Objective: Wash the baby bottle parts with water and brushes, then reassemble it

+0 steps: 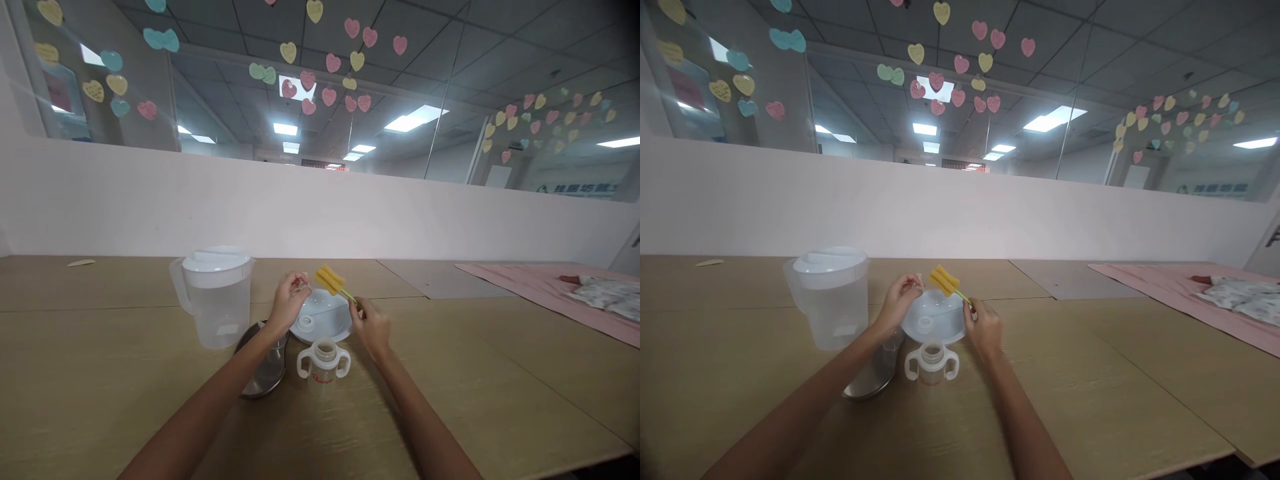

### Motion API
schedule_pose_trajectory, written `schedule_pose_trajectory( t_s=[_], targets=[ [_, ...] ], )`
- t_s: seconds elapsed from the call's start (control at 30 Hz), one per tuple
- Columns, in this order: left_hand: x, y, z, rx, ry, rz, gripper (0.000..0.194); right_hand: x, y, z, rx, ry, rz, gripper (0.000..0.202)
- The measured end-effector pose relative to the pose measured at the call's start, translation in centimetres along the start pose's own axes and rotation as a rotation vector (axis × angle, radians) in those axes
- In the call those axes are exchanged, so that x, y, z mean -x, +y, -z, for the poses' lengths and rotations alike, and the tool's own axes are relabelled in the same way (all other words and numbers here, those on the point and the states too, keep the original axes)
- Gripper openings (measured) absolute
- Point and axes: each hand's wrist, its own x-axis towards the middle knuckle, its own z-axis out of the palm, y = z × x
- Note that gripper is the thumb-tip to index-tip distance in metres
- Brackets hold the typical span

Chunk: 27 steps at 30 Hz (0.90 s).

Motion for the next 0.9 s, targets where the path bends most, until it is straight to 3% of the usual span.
schedule_pose_trajectory(
  t_s=[0.33,0.63,0.77,0.9],
  targets=[
    [0.18,0.95,-0.15,0.109,-0.003,0.15,0.032,-0.12,-0.24,0.24,0.005,0.004,0.037,0.027],
    [0.19,0.45,-0.09,0.238,0.008,0.103,0.055,0.01,-0.2,0.63,-0.076,0.065,0.089,0.022],
    [0.4,1.02,-0.18,0.283,0.002,0.105,0.058,0.09,-0.04,0.38,-0.052,0.054,0.132,0.022],
    [0.44,1.04,-0.21,0.271,-0.004,0.099,0.055,0.07,0.44,0.0,0.055,0.065,0.076,0.026]
  ],
)
